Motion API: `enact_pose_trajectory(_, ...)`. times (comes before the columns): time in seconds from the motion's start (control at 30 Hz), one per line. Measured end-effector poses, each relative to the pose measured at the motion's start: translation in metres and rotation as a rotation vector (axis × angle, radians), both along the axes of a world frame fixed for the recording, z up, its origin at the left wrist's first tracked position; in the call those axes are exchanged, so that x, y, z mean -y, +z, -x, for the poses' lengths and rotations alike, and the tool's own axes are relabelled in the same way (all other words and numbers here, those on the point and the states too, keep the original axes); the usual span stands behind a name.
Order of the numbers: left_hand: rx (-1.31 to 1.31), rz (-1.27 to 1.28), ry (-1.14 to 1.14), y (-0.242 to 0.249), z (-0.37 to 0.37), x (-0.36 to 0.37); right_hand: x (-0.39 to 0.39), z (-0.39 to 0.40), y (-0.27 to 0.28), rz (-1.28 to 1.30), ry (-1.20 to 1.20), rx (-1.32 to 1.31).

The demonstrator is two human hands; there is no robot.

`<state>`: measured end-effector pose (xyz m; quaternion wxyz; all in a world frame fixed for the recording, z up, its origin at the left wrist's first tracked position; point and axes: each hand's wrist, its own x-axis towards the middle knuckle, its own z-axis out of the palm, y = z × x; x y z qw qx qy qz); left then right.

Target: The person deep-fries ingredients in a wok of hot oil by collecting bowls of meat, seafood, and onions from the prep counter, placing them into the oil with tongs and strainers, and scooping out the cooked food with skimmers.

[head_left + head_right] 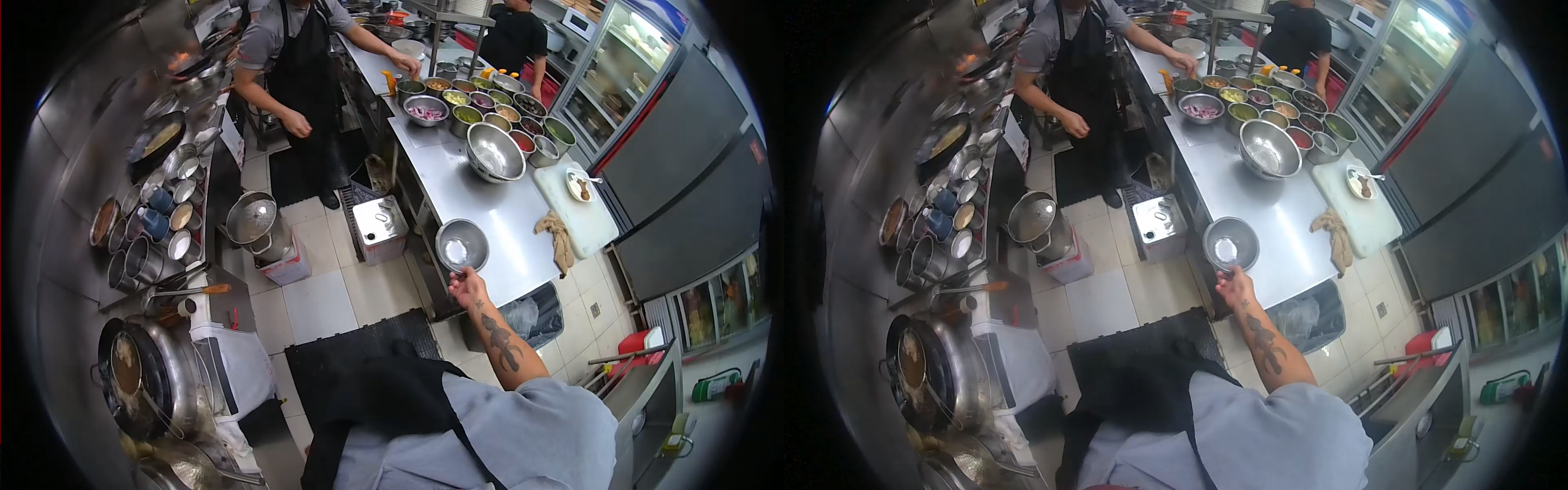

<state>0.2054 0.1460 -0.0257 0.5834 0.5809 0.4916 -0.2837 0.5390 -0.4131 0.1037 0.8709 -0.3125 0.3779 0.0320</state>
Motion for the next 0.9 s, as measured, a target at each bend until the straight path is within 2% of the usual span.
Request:
enact_pose_trajectory(0.2,0.227,-0.006,0.161,0.008,-0.06,0.029,0.056,-0.02,-0.011,-0.044,-0.077,0.05)
enact_pose_trajectory(0.33,0.18,-0.191,0.106,0.032,-0.095,0.076,0.062,-0.035,-0.01,-0.045,-0.008,0.012)
enact_pose_trajectory(0.43,0.175,-0.237,0.098,-0.008,-0.063,0.096,0.049,-0.047,-0.015,0.023,0.18,0.017)
enact_pose_trajectory(0.5,0.083,-0.385,0.077,-0.016,-0.036,0.111,0.031,-0.058,-0.02,0.082,0.366,0.004)
enact_pose_trajectory(0.6,-0.077,-0.467,0.043,-0.042,0.013,0.128,-0.005,-0.075,-0.038,0.218,0.627,-0.01)
enact_pose_trajectory(0.7,-0.184,-0.495,-0.023,-0.029,0.04,0.141,-0.048,-0.081,-0.05,0.255,0.834,-0.031)
enact_pose_trajectory(0.73,-0.132,-0.542,-0.03,-0.027,0.049,0.146,-0.055,-0.083,-0.068,0.253,0.904,-0.047)
enact_pose_trajectory(0.83,-0.157,-0.403,0.181,-0.026,0.065,0.157,-0.088,-0.088,-0.111,0.402,1.012,-0.135)
enact_pose_trajectory(0.9,0.066,-0.524,-0.179,-0.033,0.088,0.16,-0.094,-0.082,-0.148,0.493,1.09,-0.13)
